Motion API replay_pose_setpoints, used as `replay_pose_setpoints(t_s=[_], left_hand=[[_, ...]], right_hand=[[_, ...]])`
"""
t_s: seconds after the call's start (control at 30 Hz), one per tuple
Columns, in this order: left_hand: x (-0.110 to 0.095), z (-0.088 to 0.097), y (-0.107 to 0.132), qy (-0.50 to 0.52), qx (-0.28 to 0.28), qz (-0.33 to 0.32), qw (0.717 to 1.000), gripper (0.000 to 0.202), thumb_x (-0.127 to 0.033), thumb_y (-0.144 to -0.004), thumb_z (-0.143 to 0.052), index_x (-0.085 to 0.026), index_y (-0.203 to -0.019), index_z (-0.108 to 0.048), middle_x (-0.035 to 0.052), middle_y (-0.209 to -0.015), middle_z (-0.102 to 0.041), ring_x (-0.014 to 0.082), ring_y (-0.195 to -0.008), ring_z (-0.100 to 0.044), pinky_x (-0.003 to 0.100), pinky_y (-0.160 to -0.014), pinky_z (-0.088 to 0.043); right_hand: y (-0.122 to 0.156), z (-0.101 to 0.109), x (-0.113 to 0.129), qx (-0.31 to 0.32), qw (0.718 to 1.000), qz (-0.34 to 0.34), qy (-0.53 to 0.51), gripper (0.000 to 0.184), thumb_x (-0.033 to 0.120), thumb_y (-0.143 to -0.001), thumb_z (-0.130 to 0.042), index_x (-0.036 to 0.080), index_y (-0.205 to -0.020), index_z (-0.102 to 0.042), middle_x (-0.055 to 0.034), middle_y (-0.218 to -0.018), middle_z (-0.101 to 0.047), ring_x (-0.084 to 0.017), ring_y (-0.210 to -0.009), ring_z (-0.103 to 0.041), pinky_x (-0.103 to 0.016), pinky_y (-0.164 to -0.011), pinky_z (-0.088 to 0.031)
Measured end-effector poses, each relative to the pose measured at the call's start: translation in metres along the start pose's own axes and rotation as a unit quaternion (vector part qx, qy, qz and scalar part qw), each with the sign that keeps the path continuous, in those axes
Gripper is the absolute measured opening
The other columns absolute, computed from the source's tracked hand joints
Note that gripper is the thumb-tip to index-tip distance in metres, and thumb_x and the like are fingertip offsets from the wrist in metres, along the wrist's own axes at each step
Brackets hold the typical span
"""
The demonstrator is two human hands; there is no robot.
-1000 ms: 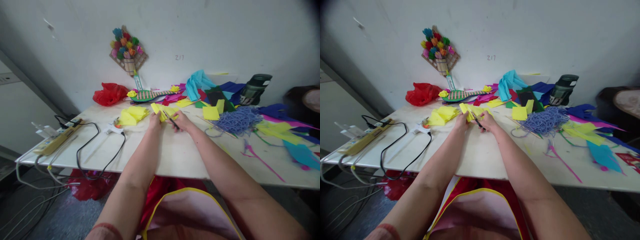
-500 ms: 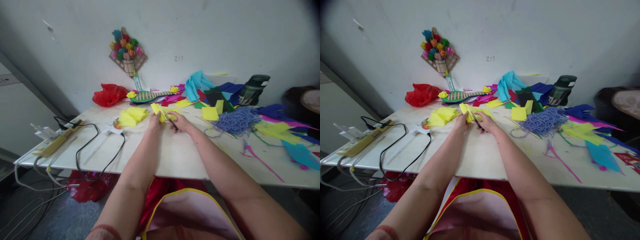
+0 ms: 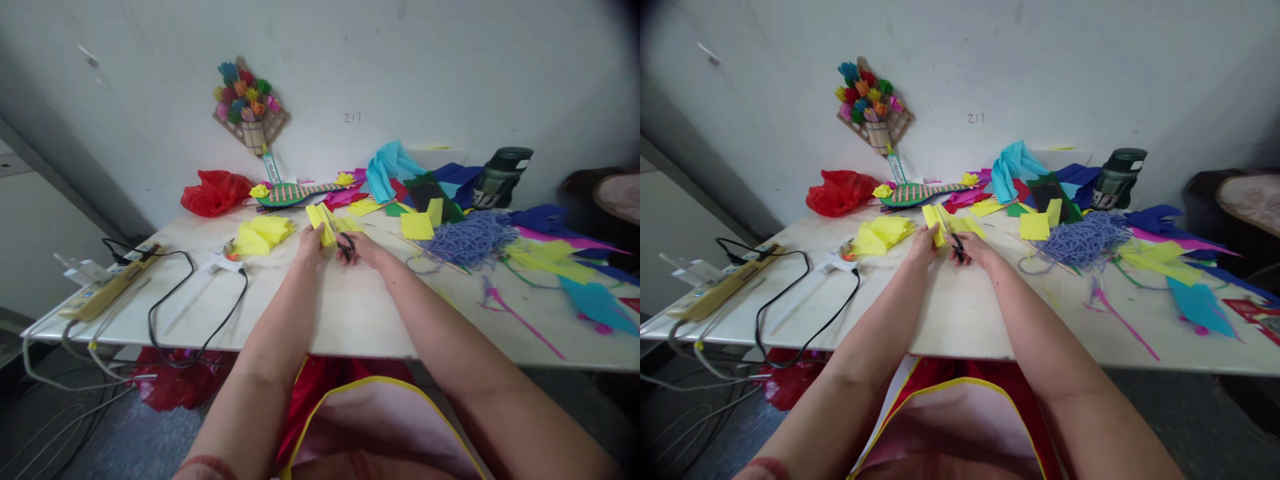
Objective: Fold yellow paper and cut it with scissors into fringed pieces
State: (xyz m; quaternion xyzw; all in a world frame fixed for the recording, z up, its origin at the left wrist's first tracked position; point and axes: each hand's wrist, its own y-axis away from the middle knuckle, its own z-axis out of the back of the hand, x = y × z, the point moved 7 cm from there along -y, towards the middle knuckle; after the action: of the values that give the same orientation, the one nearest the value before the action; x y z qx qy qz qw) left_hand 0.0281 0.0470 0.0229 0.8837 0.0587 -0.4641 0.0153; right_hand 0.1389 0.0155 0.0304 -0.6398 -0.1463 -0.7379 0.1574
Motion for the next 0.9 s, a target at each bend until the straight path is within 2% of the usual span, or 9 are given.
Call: replay_pose_setpoints(t_s=[0.37, 0.9], left_hand=[[0.0030, -0.0029, -0.0002, -0.019, 0.017, 0.003, 1.000, 0.012, -0.017, -0.071, -0.056, -0.012, -0.082, -0.054, 0.0011, -0.059, -0.058, 0.0120, -0.052, -0.056, 0.028, -0.062, -0.046], [0.0039, -0.0051, 0.0004, -0.024, 0.020, 0.002, 1.000, 0.009, -0.019, -0.072, -0.056, -0.014, -0.077, -0.052, 0.0003, -0.059, -0.057, 0.0103, -0.049, -0.054, 0.025, -0.056, -0.044]], right_hand=[[0.0008, 0.0015, 0.0017, -0.028, 1.000, 0.010, 0.003, 0.038, 0.054, -0.072, -0.054, 0.017, -0.070, -0.048, 0.0025, -0.051, -0.053, -0.007, -0.036, -0.050, -0.015, -0.027, -0.032], [0.0009, 0.0023, 0.0038, -0.065, 0.998, 0.015, 0.005, 0.034, 0.050, -0.071, -0.056, 0.017, -0.067, -0.047, 0.0053, -0.047, -0.049, -0.005, -0.032, -0.045, -0.015, -0.025, -0.024]])
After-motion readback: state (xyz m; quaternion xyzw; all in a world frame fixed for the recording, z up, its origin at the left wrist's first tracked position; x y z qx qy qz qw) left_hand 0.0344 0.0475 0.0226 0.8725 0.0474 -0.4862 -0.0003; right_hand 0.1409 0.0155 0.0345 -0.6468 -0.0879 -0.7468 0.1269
